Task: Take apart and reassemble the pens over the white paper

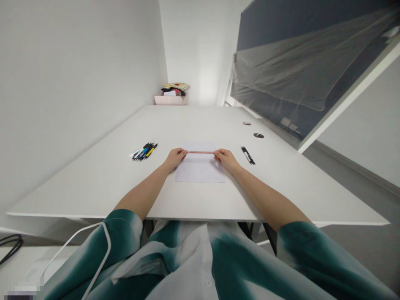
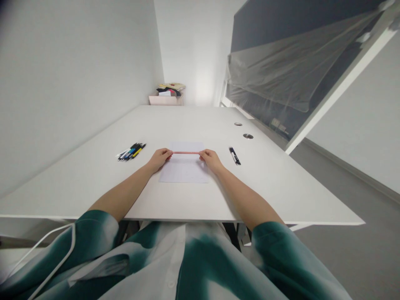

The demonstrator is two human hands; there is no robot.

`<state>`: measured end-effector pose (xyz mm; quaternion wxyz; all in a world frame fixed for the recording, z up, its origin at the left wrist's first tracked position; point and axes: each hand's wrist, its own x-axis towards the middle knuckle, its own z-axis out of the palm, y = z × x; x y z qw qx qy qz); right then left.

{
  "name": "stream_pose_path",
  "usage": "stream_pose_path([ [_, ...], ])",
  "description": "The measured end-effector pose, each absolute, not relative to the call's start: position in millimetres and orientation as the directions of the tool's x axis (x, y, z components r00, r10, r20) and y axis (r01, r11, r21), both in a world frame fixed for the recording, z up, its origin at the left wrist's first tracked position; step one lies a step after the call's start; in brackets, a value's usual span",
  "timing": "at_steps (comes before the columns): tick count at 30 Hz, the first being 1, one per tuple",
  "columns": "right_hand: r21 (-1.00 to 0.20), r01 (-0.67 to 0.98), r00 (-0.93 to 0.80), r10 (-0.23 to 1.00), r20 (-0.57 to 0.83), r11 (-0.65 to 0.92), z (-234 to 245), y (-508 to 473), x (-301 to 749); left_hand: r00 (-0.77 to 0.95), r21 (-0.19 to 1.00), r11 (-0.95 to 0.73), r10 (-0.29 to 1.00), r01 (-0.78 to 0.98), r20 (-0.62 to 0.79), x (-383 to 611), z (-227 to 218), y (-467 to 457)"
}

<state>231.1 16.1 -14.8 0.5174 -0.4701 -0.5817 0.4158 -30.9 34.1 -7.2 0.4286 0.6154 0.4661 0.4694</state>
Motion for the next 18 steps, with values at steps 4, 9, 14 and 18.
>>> stream_pose_path([
  [4,-0.973,0.100,-0.014,0.978,0.206,0.206,-13.9,15.7,230.7,0.131,0.965,-0.206,0.974,0.163,0.186,-30.5,-5.6,32.5],
  [9,-0.971,0.112,-0.025,0.978,0.209,0.210,-12.7,15.4,229.9,0.136,0.964,-0.214,0.972,0.157,0.194,-30.8,-6.2,32.3],
  [14,-0.968,0.132,-0.019,0.977,0.211,0.212,-11.5,14.3,229.6,0.128,0.962,-0.220,0.971,0.159,0.201,-31.4,-8.6,34.3],
  [18,-0.964,0.137,-0.033,0.973,0.227,0.229,-10.5,13.0,229.4,0.130,0.966,-0.206,0.974,0.157,0.187,-30.9,-9.7,35.6],
])
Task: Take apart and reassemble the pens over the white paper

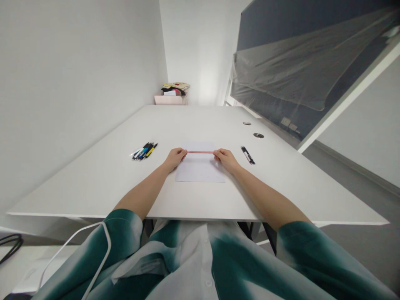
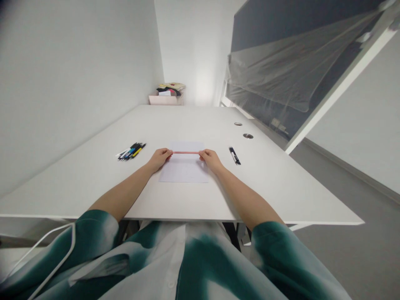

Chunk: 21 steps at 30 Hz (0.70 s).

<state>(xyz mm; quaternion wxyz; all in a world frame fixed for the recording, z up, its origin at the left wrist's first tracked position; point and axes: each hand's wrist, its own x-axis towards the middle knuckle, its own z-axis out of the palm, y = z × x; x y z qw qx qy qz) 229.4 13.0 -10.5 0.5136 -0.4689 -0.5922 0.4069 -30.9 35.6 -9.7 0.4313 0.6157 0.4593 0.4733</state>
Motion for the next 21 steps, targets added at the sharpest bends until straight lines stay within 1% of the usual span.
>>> stream_pose_path([
  [10,-0.969,0.133,-0.029,0.978,0.205,0.207,-9.6,12.8,228.5,0.129,0.968,-0.195,0.976,0.156,0.176,-30.7,-7.4,34.4],
  [15,-0.967,0.139,-0.037,0.976,0.213,0.216,-8.9,11.5,228.6,0.135,0.967,-0.205,0.973,0.149,0.186,-30.5,-6.1,32.7],
  [21,-0.966,0.137,-0.035,0.976,0.216,0.219,-10.3,13.0,228.6,0.125,0.972,-0.180,0.979,0.154,0.162,-29.8,-3.9,30.8],
])
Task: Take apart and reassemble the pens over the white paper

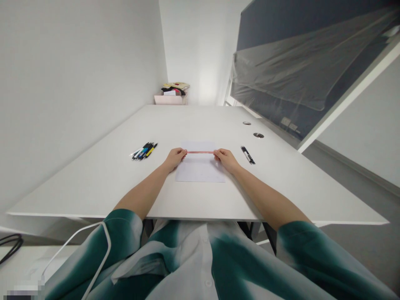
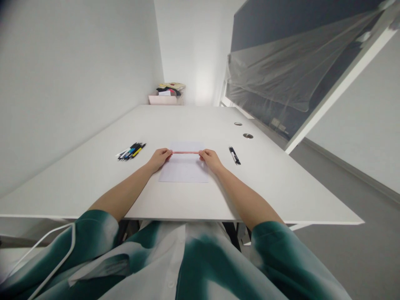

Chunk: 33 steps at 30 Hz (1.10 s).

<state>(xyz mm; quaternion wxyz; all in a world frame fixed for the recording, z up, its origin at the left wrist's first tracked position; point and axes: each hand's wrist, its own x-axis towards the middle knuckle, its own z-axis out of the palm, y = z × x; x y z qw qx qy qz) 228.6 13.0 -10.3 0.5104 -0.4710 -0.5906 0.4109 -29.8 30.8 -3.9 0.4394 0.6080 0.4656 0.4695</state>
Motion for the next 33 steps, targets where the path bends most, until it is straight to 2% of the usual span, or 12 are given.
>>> stream_pose_path([
  [33,-0.969,0.120,-0.028,0.977,0.212,0.214,-12.9,15.7,227.8,0.144,0.975,-0.190,0.974,0.118,0.172,-29.6,-4.1,29.9],
])
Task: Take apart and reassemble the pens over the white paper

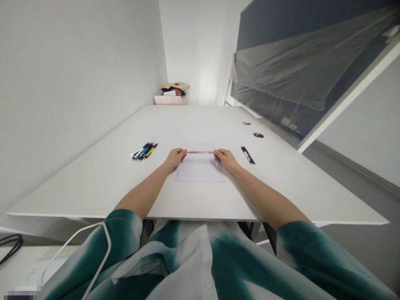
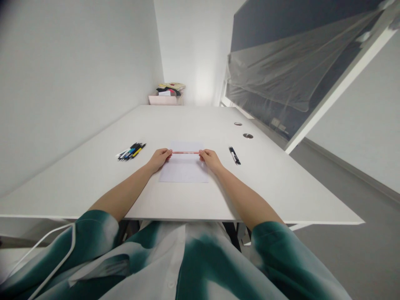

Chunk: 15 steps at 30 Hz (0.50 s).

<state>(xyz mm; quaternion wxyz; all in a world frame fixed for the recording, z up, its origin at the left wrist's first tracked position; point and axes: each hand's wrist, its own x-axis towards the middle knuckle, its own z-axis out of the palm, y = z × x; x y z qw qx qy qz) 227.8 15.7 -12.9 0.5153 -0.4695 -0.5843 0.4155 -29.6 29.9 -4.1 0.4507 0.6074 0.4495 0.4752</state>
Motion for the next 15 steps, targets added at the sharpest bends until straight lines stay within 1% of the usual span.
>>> stream_pose_path([
  [5,-0.961,0.159,-0.040,0.974,0.222,0.226,-10.4,13.2,228.0,0.142,0.973,-0.189,0.975,0.133,0.170,-29.5,-6.4,32.1],
  [15,-0.954,0.184,-0.032,0.972,0.233,0.235,-13.3,15.2,228.6,0.143,0.973,-0.190,0.975,0.129,0.171,-29.5,-7.4,33.2],
])
